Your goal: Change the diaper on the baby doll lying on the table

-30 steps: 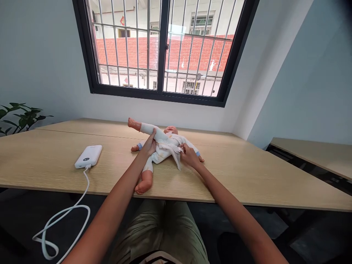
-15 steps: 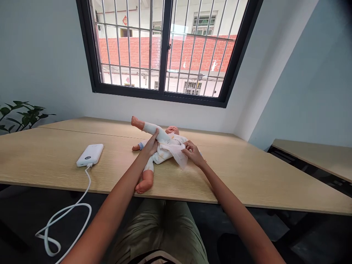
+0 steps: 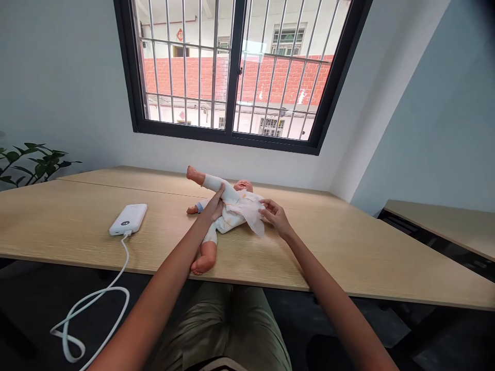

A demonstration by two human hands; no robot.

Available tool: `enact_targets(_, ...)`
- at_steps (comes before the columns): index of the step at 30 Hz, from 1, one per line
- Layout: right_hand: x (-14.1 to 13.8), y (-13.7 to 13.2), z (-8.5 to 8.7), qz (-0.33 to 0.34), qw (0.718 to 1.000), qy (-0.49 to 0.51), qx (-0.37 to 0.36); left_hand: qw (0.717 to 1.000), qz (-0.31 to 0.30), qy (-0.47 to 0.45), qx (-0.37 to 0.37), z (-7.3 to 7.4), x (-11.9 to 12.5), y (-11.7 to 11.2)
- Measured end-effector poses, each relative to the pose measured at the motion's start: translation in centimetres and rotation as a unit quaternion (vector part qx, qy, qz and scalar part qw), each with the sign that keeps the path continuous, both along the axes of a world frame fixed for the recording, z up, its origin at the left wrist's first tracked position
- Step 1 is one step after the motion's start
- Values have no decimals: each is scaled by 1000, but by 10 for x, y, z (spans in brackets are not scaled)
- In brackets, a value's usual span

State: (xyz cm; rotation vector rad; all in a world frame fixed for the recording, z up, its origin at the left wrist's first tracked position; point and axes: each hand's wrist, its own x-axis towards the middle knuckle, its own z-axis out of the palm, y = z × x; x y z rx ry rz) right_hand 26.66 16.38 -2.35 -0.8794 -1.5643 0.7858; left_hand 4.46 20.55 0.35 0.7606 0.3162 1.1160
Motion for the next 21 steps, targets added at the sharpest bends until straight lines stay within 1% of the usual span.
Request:
enact_targets(2,0,-1,1,-2,1000,-6,-10,1000,-6,2,5,-2,0,2)
enact_targets(4,0,-1,4,-9,1000,0,1,1000,-14,1,14,-4,0,5)
enact_targets(7,2,-1,8,-22,998,48,26,999,-26,11,44,-6,0,6)
enact_targets(9,5,-1,9,-22,996,84,23,998,-30,22,59,-6,0,6)
enact_targets(11,6,0,10,-24,996,89,17,997,-24,29,62,-6,0,5)
enact_targets(13,6,0,11,-21,998,55,18,997,-13,32,63,-6,0,5)
enact_targets(16,4,-4,11,-1,999,-34,6,997,-13,32,68,-7,1,5)
enact_targets(19,1,-11,13,18,992,-122,-18,996,-32,37,79,-9,1,5)
enact_targets(21,1,-15,15,24,988,-152,-17,994,-23,53,90,-10,1,7)
